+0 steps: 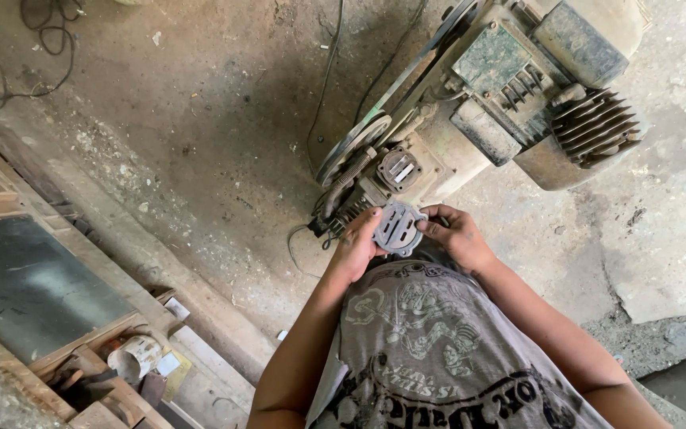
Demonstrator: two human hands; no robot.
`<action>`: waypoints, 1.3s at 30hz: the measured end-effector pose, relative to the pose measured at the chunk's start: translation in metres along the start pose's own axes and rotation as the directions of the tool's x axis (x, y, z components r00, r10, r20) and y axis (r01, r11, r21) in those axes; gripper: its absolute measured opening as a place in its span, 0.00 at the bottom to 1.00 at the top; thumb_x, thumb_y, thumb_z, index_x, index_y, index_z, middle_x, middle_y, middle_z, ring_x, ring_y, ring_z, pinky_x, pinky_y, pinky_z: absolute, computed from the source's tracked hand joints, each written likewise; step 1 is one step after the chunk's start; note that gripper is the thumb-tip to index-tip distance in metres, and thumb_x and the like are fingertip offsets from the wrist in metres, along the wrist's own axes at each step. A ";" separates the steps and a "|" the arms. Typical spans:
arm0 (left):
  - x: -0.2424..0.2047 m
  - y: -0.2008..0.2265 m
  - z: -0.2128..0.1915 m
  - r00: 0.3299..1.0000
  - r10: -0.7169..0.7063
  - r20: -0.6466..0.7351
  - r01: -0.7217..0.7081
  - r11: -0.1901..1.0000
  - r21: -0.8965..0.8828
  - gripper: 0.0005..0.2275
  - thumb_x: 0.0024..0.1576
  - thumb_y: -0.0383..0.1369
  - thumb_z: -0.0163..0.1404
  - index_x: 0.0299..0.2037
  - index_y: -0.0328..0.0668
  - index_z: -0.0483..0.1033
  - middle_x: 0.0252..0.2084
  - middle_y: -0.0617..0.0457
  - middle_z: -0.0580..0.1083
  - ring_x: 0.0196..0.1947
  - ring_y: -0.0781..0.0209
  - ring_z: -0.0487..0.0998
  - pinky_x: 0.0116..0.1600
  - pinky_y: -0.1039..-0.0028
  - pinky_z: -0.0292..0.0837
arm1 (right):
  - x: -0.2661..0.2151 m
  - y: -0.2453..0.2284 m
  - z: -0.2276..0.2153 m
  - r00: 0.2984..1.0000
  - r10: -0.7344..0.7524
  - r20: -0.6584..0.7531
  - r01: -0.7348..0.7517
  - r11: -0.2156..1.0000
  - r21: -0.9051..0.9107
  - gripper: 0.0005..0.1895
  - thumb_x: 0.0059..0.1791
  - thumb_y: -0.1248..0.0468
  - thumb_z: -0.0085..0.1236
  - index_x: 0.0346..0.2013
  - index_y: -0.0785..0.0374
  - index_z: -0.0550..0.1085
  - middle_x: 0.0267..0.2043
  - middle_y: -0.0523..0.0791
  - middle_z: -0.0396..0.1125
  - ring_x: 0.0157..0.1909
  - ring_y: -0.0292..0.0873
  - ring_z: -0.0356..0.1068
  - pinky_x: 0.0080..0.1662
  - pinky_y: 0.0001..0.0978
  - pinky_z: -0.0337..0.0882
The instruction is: Unscrewing bolts by hand and removing the cylinder head and valve plate from an air compressor.
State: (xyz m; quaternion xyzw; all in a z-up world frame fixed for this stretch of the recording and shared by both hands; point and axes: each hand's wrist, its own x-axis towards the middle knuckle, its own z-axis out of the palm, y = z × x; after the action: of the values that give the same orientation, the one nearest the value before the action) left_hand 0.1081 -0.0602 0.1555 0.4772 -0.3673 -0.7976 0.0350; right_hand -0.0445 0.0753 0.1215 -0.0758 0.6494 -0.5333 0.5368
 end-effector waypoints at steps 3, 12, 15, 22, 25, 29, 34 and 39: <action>0.025 -0.047 -0.023 0.999 0.036 0.041 -0.033 0.997 -0.074 0.34 0.64 0.45 0.49 0.73 0.26 0.54 0.14 0.45 0.65 0.22 0.56 0.75 0.60 0.36 0.71 | -0.008 -0.023 0.000 0.999 -0.032 0.006 0.032 0.999 0.020 0.10 0.50 0.68 0.64 0.42 0.73 0.77 0.23 0.47 0.63 0.20 0.35 0.59 0.24 0.23 0.60; 0.014 -0.021 -0.014 0.993 0.104 0.046 -0.097 0.986 -0.133 0.29 0.64 0.36 0.51 0.72 0.27 0.56 0.27 0.38 0.65 0.35 0.44 0.82 0.52 0.44 0.82 | 0.008 -0.038 -0.004 0.986 -0.166 0.032 0.168 0.984 -0.051 0.09 0.51 0.66 0.64 0.42 0.70 0.79 0.19 0.45 0.62 0.19 0.32 0.58 0.24 0.21 0.60; -0.003 0.007 0.003 0.983 0.150 0.106 -0.139 0.985 -0.104 0.31 0.64 0.35 0.52 0.72 0.26 0.53 0.21 0.42 0.63 0.25 0.53 0.77 0.54 0.44 0.80 | 0.006 -0.048 -0.002 0.983 -0.180 0.020 0.181 0.982 -0.044 0.10 0.51 0.65 0.64 0.42 0.70 0.78 0.18 0.44 0.60 0.20 0.32 0.55 0.24 0.21 0.58; 0.005 0.004 -0.009 0.946 0.240 0.219 -0.221 0.969 -0.108 0.24 0.64 0.31 0.51 0.69 0.31 0.63 0.39 0.36 0.72 0.37 0.59 0.78 0.49 0.49 0.82 | 0.008 -0.037 -0.008 0.975 -0.224 -0.012 0.224 0.975 -0.008 0.08 0.53 0.67 0.61 0.41 0.72 0.77 0.18 0.44 0.56 0.20 0.31 0.51 0.24 0.21 0.56; 0.001 0.010 -0.007 0.940 0.248 0.234 -0.235 0.968 -0.082 0.23 0.64 0.30 0.50 0.69 0.33 0.63 0.32 0.41 0.72 0.25 0.66 0.76 0.51 0.52 0.83 | 0.011 -0.035 -0.011 0.969 -0.246 -0.015 0.246 0.969 -0.012 0.08 0.53 0.67 0.62 0.40 0.72 0.77 0.19 0.44 0.57 0.20 0.31 0.52 0.25 0.21 0.57; -0.003 0.018 -0.002 0.925 0.275 0.262 -0.269 0.961 -0.059 0.22 0.64 0.31 0.50 0.68 0.34 0.64 0.36 0.39 0.74 0.26 0.69 0.73 0.50 0.52 0.84 | 0.011 -0.036 -0.012 0.963 -0.269 0.002 0.268 0.963 -0.039 0.08 0.54 0.68 0.61 0.40 0.73 0.77 0.18 0.44 0.55 0.20 0.32 0.52 0.25 0.22 0.56; 0.001 0.005 -0.003 0.933 0.250 0.260 -0.222 0.966 -0.131 0.23 0.64 0.29 0.50 0.69 0.31 0.62 0.43 0.36 0.74 0.38 0.63 0.75 0.50 0.52 0.82 | 0.009 -0.038 -0.010 0.963 -0.268 0.008 0.268 0.962 -0.048 0.08 0.54 0.68 0.61 0.39 0.73 0.77 0.17 0.44 0.54 0.20 0.32 0.52 0.25 0.22 0.57; 0.008 -0.001 -0.010 0.931 0.243 0.271 -0.229 0.970 -0.083 0.27 0.62 0.29 0.53 0.70 0.31 0.60 0.42 0.39 0.73 0.37 0.65 0.74 0.49 0.55 0.82 | 0.009 -0.034 -0.009 0.968 -0.251 -0.031 0.251 0.968 -0.003 0.08 0.54 0.66 0.62 0.37 0.72 0.76 0.17 0.44 0.54 0.21 0.32 0.52 0.26 0.23 0.56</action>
State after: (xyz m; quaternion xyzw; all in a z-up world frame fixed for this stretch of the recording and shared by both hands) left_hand 0.1118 -0.0682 0.1460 0.3112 -0.4031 -0.8559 0.0902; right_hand -0.0707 0.0607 0.1410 -0.1486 0.6426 -0.5984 0.4549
